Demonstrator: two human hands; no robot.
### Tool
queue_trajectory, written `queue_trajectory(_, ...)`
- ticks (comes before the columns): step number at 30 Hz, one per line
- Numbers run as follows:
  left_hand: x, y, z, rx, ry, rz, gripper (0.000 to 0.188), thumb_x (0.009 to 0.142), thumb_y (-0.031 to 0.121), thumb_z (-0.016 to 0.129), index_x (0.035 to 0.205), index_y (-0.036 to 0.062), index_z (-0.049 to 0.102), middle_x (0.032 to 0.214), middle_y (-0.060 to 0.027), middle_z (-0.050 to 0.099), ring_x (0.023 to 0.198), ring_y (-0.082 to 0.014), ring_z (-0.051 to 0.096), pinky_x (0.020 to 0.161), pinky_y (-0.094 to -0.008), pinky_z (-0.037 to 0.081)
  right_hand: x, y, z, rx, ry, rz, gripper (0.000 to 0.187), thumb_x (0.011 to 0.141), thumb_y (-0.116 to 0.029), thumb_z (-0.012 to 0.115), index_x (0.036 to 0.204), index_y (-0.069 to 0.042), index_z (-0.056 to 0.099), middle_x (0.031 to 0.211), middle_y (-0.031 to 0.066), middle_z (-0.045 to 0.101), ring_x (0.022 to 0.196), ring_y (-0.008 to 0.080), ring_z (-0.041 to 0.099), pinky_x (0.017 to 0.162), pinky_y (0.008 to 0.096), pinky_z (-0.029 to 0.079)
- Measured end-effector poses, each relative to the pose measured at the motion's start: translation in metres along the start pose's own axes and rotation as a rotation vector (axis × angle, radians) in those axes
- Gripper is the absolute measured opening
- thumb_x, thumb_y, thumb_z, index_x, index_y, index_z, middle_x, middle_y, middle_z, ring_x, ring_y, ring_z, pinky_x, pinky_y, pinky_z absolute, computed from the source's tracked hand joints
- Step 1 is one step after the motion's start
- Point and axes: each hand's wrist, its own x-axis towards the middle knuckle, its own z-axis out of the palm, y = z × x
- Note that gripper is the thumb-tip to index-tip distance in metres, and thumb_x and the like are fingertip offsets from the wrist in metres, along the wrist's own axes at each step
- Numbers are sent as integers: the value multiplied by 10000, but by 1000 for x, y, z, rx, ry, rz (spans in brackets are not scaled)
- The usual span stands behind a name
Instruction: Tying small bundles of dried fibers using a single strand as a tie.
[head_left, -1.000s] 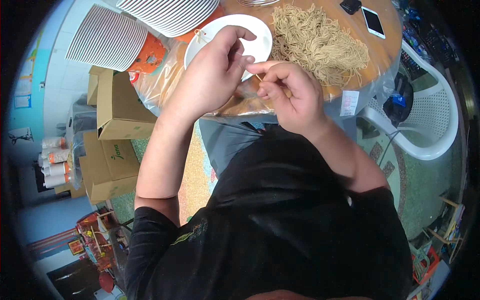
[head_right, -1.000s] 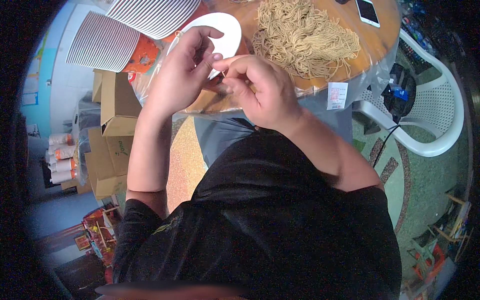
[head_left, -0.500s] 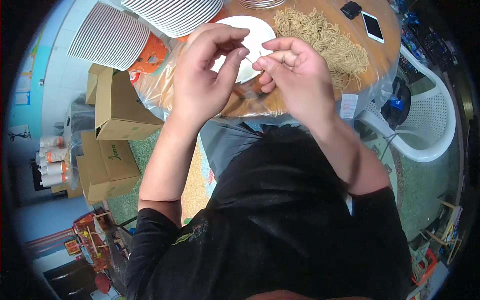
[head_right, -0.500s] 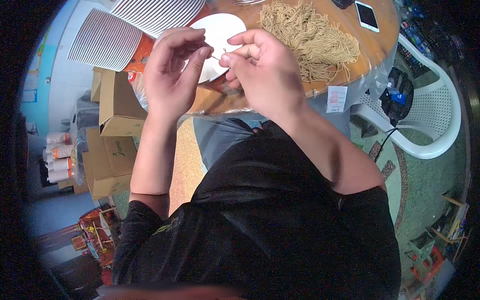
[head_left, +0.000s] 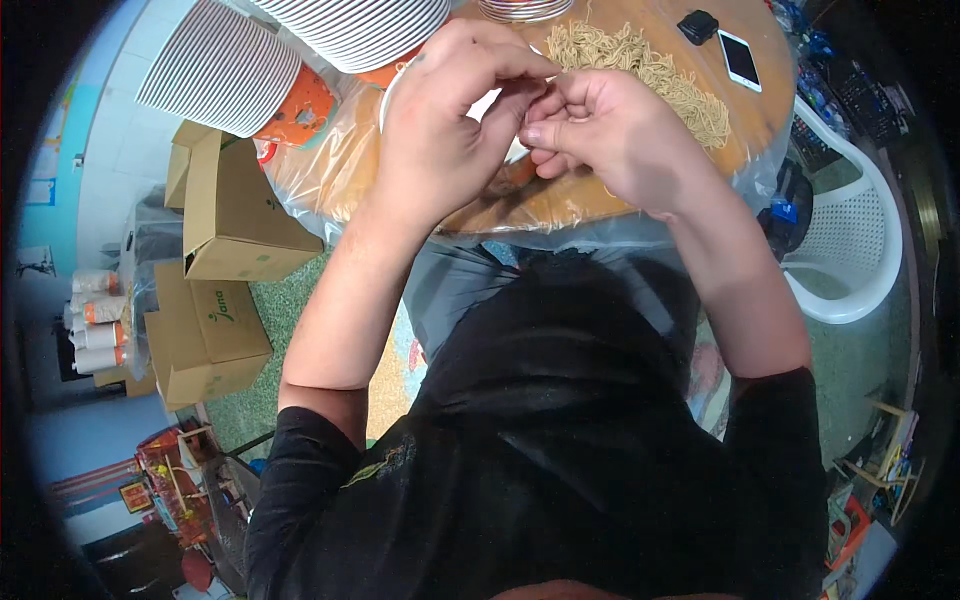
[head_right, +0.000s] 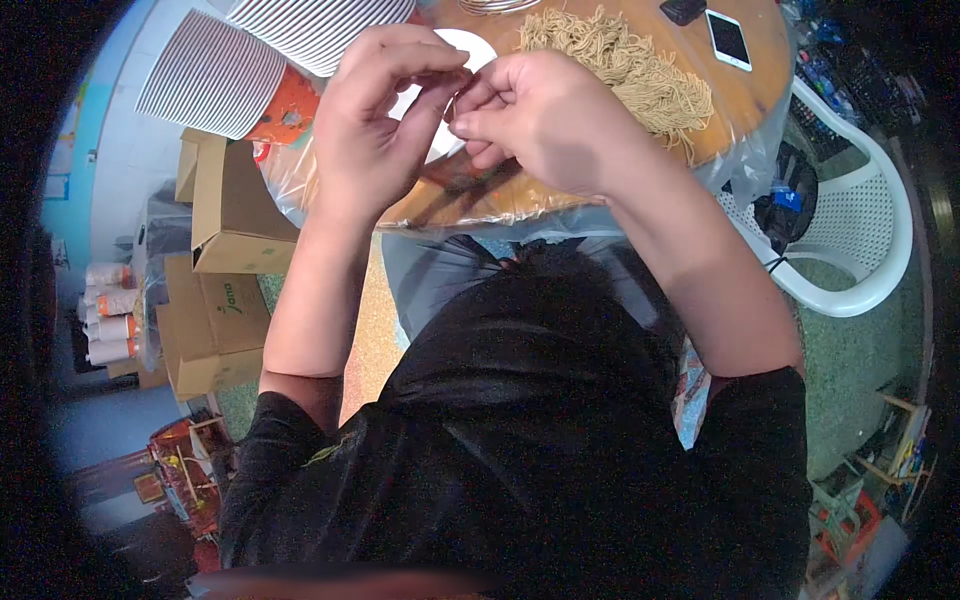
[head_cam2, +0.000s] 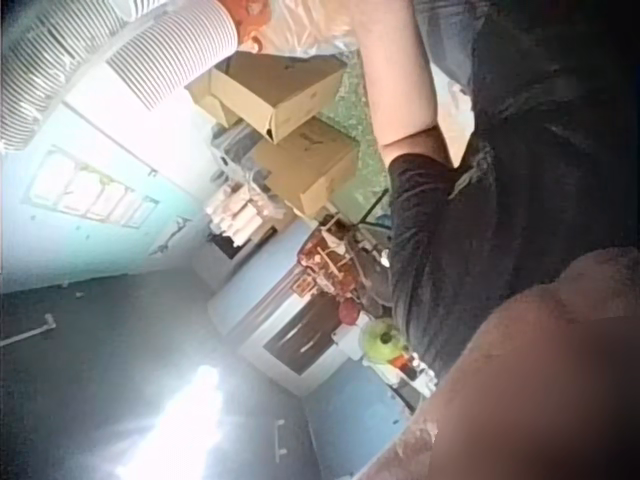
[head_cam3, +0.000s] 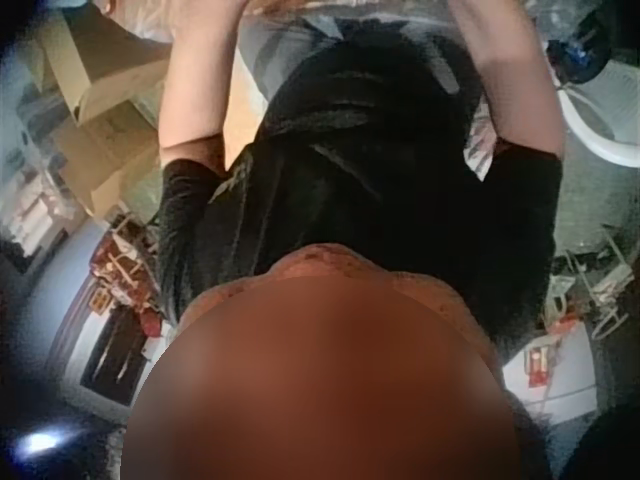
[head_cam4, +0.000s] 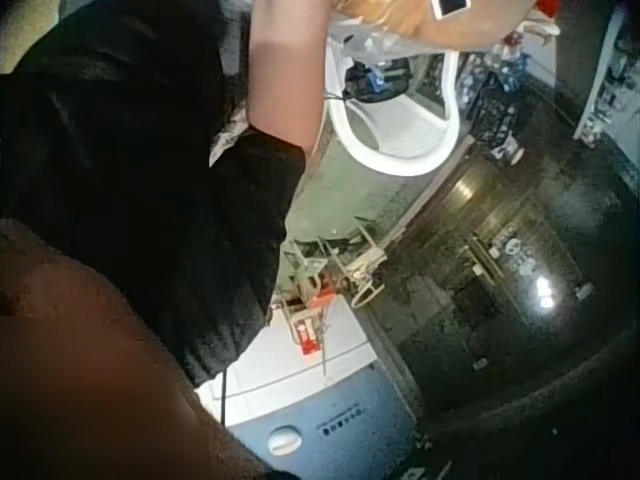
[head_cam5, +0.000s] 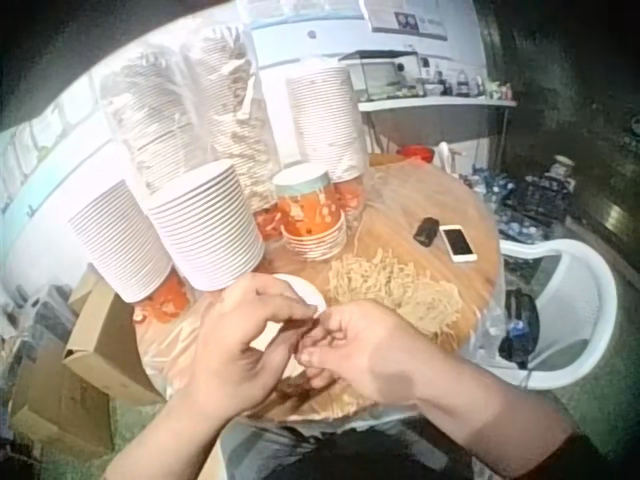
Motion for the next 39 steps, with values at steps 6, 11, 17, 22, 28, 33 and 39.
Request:
queue_trajectory(6, -10, -3, 2, -412, 2, -289, 354, 920, -62, 762, 1259, 37, 785, 1149, -77, 779, 1047, -200, 764, 918, -335, 616, -3, 9, -3, 52, -60, -70, 126, 1090, -79, 713, 1143, 32, 742, 1041, 84, 772, 887, 161, 756, 829, 307, 636)
queue_trajectory(11, -7, -1, -21, -329, -443, -379, 535, 943, -49, 762, 1470, -30, 670, 1291, -67, 725, 1121, -136, 648, 1039, -333, 550, -7, 16, -3, 137, -33, -101, 126, 1101, -72, 695, 1153, 36, 732, 1040, 79, 770, 933, 150, 743, 875, 312, 632)
queue_trajectory(17, -5, 6, -26, -239, -473, -599, 358, 966, 11, 850, 1315, -21, 776, 1038, -3, 775, 936, -70, 649, 851, -257, 574, -10, 14, -2, 142, 3, -66, 149, 1112, -66, 683, 1192, 44, 744, 1086, 96, 794, 952, 152, 754, 891, 314, 644)
queue_trajectory(22, -7, 5, -24, -290, -452, -702, 187, 1002, 58, 861, 1165, -17, 805, 961, 8, 788, 906, -57, 685, 820, -239, 583, -13, 14, -4, 162, 2, -48, 155, 1112, -61, 685, 1204, 47, 748, 1100, 101, 806, 963, 152, 761, 896, 313, 648)
queue_trajectory(28, -10, 1, -20, -422, -467, -740, 139, 1045, 90, 837, 1114, -15, 778, 992, -3, 781, 908, -55, 688, 805, -241, 583, -14, 21, -9, 126, -19, -107, 176, 1081, -80, 743, 1204, 45, 755, 1078, 100, 804, 946, 143, 762, 879, 306, 647)
queue_trajectory(33, -9, 8, -17, -334, -554, -786, 124, 1112, 112, 754, 1127, -9, 728, 927, 16, 712, 862, -55, 654, 758, -247, 564, -18, 21, -4, 0, 41, -129, 187, 1040, -112, 798, 1132, 50, 789, 1001, 72, 800, 883, 126, 764, 810, 296, 638)
queue_trajectory(39, -11, 16, -15, -344, -465, -745, 114, 1140, 104, 695, 1141, -10, 694, 952, -7, 711, 851, -63, 674, 728, -254, 584, -21, 27, 6, -437, 273, -345, 160, 920, -91, 838, 1065, -23, 835, 949, 76, 800, 803, 131, 766, 740, 296, 617)
